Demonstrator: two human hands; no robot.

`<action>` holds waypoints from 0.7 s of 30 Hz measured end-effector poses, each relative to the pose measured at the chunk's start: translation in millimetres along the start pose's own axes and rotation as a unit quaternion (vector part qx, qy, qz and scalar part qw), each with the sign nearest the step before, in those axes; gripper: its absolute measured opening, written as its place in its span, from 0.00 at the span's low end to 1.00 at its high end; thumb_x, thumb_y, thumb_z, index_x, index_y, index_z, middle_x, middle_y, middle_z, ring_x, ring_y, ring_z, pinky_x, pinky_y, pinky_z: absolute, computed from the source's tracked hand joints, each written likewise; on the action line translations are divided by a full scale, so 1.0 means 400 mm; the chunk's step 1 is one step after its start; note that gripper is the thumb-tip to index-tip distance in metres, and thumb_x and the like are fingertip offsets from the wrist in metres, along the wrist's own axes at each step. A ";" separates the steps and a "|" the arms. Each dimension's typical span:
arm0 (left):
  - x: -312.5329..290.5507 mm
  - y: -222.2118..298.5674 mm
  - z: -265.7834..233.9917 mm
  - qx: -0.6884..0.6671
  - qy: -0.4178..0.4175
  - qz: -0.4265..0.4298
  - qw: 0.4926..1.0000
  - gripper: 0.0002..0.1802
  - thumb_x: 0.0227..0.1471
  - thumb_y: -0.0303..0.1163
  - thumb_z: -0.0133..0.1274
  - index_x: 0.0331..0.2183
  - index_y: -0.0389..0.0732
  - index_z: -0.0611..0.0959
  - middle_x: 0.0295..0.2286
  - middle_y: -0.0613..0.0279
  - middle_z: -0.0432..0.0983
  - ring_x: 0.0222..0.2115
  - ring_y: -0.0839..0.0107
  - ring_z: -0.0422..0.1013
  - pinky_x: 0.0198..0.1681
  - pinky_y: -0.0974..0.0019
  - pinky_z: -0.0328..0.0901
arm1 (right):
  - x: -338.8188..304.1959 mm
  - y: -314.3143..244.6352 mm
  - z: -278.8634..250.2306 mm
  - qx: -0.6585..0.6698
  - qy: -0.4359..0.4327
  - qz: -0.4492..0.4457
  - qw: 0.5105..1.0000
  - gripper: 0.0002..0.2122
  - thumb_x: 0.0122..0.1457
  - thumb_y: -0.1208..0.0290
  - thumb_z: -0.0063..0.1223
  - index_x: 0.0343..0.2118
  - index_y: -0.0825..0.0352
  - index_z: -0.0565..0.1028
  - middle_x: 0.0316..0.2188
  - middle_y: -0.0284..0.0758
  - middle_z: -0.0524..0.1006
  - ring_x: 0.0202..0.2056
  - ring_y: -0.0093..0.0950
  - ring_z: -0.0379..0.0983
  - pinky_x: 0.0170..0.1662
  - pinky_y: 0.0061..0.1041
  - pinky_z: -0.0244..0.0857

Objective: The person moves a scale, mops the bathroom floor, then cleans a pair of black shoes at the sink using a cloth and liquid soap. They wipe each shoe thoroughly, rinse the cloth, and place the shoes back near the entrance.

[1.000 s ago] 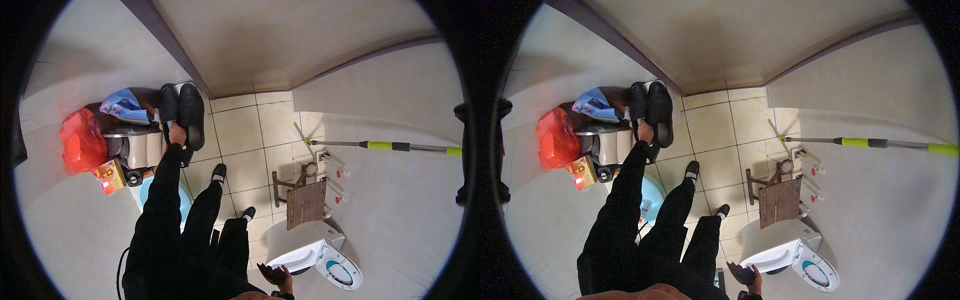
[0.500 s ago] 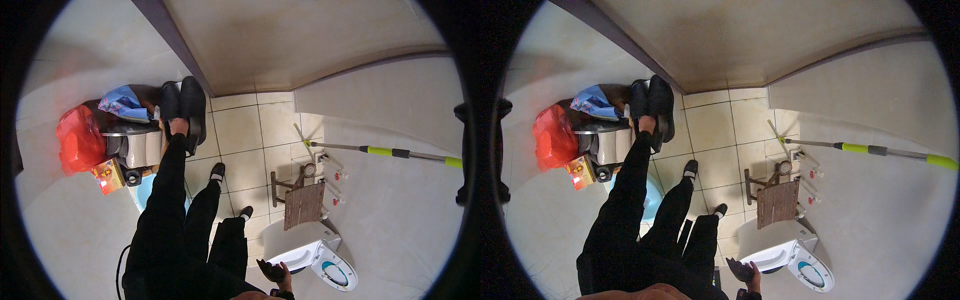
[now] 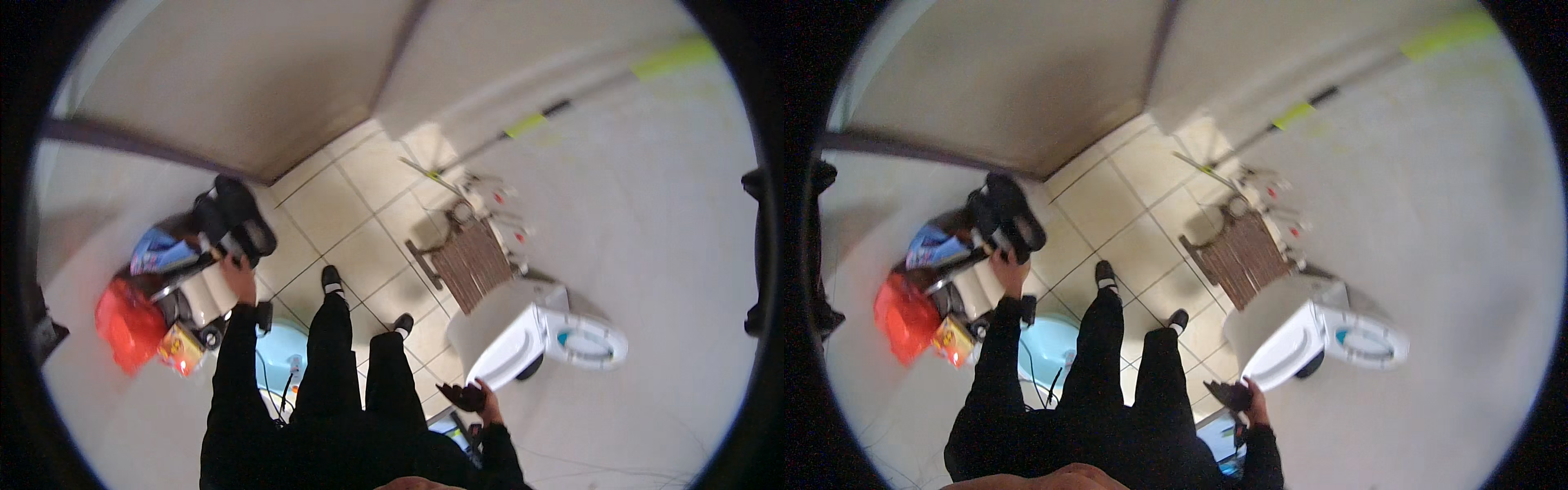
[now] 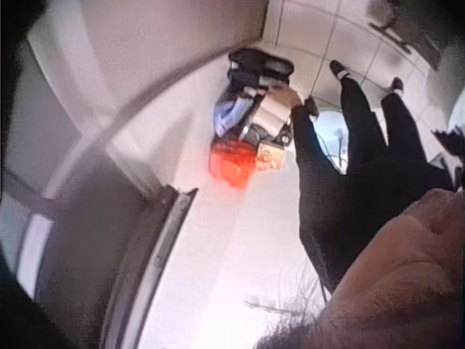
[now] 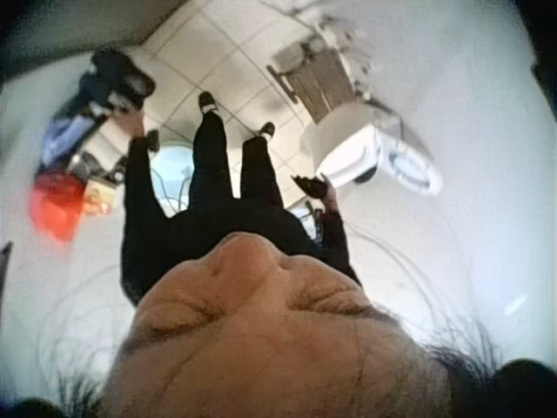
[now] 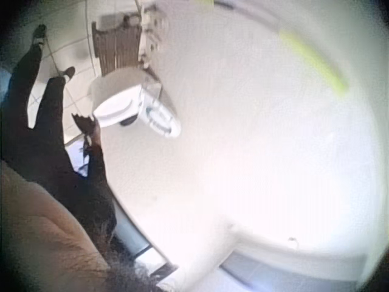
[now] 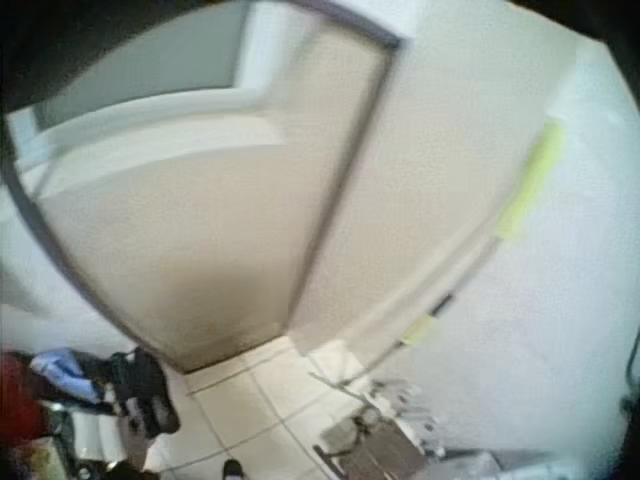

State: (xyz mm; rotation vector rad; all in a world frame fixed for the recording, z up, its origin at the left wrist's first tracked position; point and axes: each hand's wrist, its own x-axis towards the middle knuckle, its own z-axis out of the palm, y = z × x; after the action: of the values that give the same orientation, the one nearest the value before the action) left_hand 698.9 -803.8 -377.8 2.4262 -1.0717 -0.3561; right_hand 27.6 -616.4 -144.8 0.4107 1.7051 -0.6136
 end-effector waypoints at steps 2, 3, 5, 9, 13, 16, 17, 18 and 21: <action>-0.046 -0.001 -0.042 -0.061 -0.128 -0.045 0.989 0.12 0.51 0.31 0.49 0.35 0.33 0.76 0.34 0.45 0.71 0.36 0.49 0.67 0.40 0.53 0.62 | -0.003 0.036 -0.025 0.067 0.009 0.005 0.998 0.18 0.57 0.57 0.50 0.40 0.69 0.72 0.34 0.38 0.76 0.38 0.33 0.73 0.45 0.31 0.67; -0.078 0.002 -0.060 -0.047 -0.143 0.049 0.987 0.10 0.50 0.29 0.47 0.33 0.33 0.75 0.29 0.44 0.71 0.31 0.47 0.67 0.35 0.52 0.61 | -0.019 0.047 -0.067 -0.015 0.028 -0.028 0.999 0.18 0.57 0.58 0.49 0.40 0.69 0.72 0.35 0.37 0.76 0.39 0.31 0.72 0.46 0.30 0.67; -0.157 0.015 -0.108 -0.080 -0.155 0.061 0.983 0.10 0.50 0.29 0.46 0.31 0.31 0.75 0.25 0.43 0.71 0.30 0.47 0.67 0.34 0.52 0.60 | -0.002 0.089 -0.136 -0.008 0.029 -0.059 0.998 0.18 0.58 0.57 0.48 0.42 0.69 0.72 0.37 0.37 0.76 0.40 0.30 0.72 0.47 0.30 0.66; -0.271 0.077 -0.189 0.057 -0.259 0.087 0.960 0.16 0.53 0.35 0.45 0.34 0.28 0.74 0.30 0.36 0.71 0.33 0.43 0.68 0.36 0.52 0.62 | 0.019 0.205 -0.305 -0.004 -0.045 -0.139 0.989 0.22 0.60 0.60 0.45 0.53 0.71 0.64 0.43 0.42 0.74 0.43 0.34 0.73 0.48 0.32 0.66; -0.463 0.213 -0.230 -0.007 -0.312 0.258 0.914 0.19 0.58 0.40 0.41 0.29 0.33 0.75 0.21 0.48 0.72 0.20 0.59 0.69 0.25 0.60 0.63 | 0.051 0.386 -0.501 0.084 -0.005 -0.152 0.985 0.17 0.57 0.65 0.50 0.44 0.73 0.71 0.36 0.41 0.77 0.36 0.31 0.75 0.40 0.29 0.69; -0.697 0.386 -0.175 -0.224 -0.448 -0.015 0.866 0.15 0.57 0.36 0.43 0.22 0.40 0.72 0.17 0.65 0.67 0.15 0.75 0.63 0.19 0.68 0.62 | 0.084 0.622 -0.669 0.131 0.016 -0.184 0.974 0.15 0.57 0.66 0.50 0.42 0.73 0.72 0.35 0.40 0.77 0.35 0.29 0.75 0.39 0.28 0.68; -0.796 0.434 -0.164 -0.238 -0.483 0.035 0.842 0.12 0.56 0.34 0.46 0.23 0.40 0.72 0.17 0.67 0.65 0.15 0.77 0.62 0.19 0.73 0.62 | 0.098 0.707 -0.713 0.138 0.066 -0.160 0.975 0.14 0.56 0.65 0.50 0.39 0.72 0.74 0.32 0.39 0.78 0.33 0.29 0.74 0.37 0.28 0.67; -0.903 0.493 -0.148 -0.231 -0.513 0.016 0.826 0.07 0.54 0.32 0.48 0.27 0.40 0.73 0.19 0.67 0.67 0.15 0.78 0.63 0.19 0.74 0.63 | 0.107 0.799 -0.767 0.117 0.101 -0.195 0.968 0.15 0.57 0.67 0.50 0.42 0.73 0.72 0.34 0.41 0.77 0.36 0.33 0.74 0.41 0.30 0.68; -1.197 0.643 -0.134 -0.187 -0.636 0.156 0.732 0.04 0.53 0.28 0.51 0.33 0.40 0.75 0.21 0.67 0.70 0.18 0.78 0.69 0.19 0.75 0.63 | 0.097 1.055 -0.863 0.230 0.145 -0.150 0.951 0.13 0.57 0.68 0.50 0.40 0.73 0.73 0.32 0.39 0.77 0.33 0.30 0.74 0.38 0.29 0.68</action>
State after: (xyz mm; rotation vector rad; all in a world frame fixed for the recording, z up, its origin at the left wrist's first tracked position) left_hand 242.0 -581.2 -177.6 1.3540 -1.6068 -2.0418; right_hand -8.8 -74.6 -207.6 0.5978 1.9172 -1.2360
